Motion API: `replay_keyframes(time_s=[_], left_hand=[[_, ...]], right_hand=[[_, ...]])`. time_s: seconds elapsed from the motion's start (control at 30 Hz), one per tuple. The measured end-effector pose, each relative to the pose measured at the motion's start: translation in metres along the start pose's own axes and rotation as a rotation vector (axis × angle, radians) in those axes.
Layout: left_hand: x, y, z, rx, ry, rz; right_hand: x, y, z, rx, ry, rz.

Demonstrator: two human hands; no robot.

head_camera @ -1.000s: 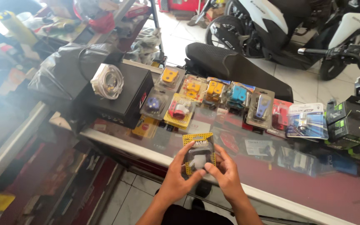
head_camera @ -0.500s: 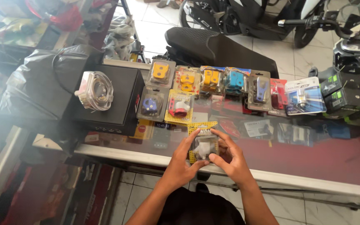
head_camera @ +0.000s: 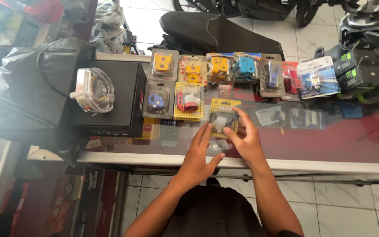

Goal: The person organizes various packaged motorcycle parts on a glass counter, picking them up from a wire display rack and placing them in a row.

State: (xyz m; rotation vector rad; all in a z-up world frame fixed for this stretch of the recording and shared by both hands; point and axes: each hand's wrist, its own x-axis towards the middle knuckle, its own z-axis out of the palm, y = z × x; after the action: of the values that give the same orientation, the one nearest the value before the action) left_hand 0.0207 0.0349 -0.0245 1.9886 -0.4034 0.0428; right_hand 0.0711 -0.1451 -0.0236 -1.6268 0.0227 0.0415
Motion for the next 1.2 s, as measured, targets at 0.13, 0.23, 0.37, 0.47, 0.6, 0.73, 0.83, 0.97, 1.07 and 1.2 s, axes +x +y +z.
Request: replay_keyframes(time_s=[0.13, 0.23, 0.37, 0.47, 0.6, 0.73, 0.83, 0.97, 1.07, 1.2], left_hand=[[0.002, -0.005, 0.006, 0.101, -0.037, 0.045], [0.007, -0.008, 0.009, 0.121, -0.014, 0.069], [0.010, -0.011, 0.013, 0.141, -0.021, 0.030], [0.013, -0.012, 0.015, 0.164, -0.009, 0.029], [0.015, -0.013, 0.019, 0.170, 0.020, 0.034], [0.018, -0.012, 0.020, 0.177, 0.031, 0.017], [0.018, -0.011, 0.022, 0.171, 0.035, -0.004], [0.018, -0.009, 0.021, 0.162, 0.041, -0.018], [0.019, -0.009, 0.021, 0.151, 0.043, -0.023], [0.019, -0.009, 0.021, 0.149, 0.056, -0.022]], right_hand=[[0.019, 0.003, -0.002, -0.333, 0.032, -0.119], [0.035, 0.009, -0.004, -0.537, 0.038, -0.095], [0.045, 0.018, -0.008, -0.642, 0.021, -0.145], [0.048, 0.020, -0.009, -0.678, 0.013, -0.109], [0.046, 0.019, -0.004, -0.731, 0.033, -0.164], [0.042, 0.014, 0.002, -0.810, 0.052, -0.097], [0.040, 0.013, 0.005, -0.858, 0.079, -0.140], [0.041, 0.014, 0.010, -0.906, 0.085, -0.145], [0.041, 0.015, 0.012, -0.951, 0.106, -0.184], [0.040, 0.014, 0.016, -0.979, 0.123, -0.183]])
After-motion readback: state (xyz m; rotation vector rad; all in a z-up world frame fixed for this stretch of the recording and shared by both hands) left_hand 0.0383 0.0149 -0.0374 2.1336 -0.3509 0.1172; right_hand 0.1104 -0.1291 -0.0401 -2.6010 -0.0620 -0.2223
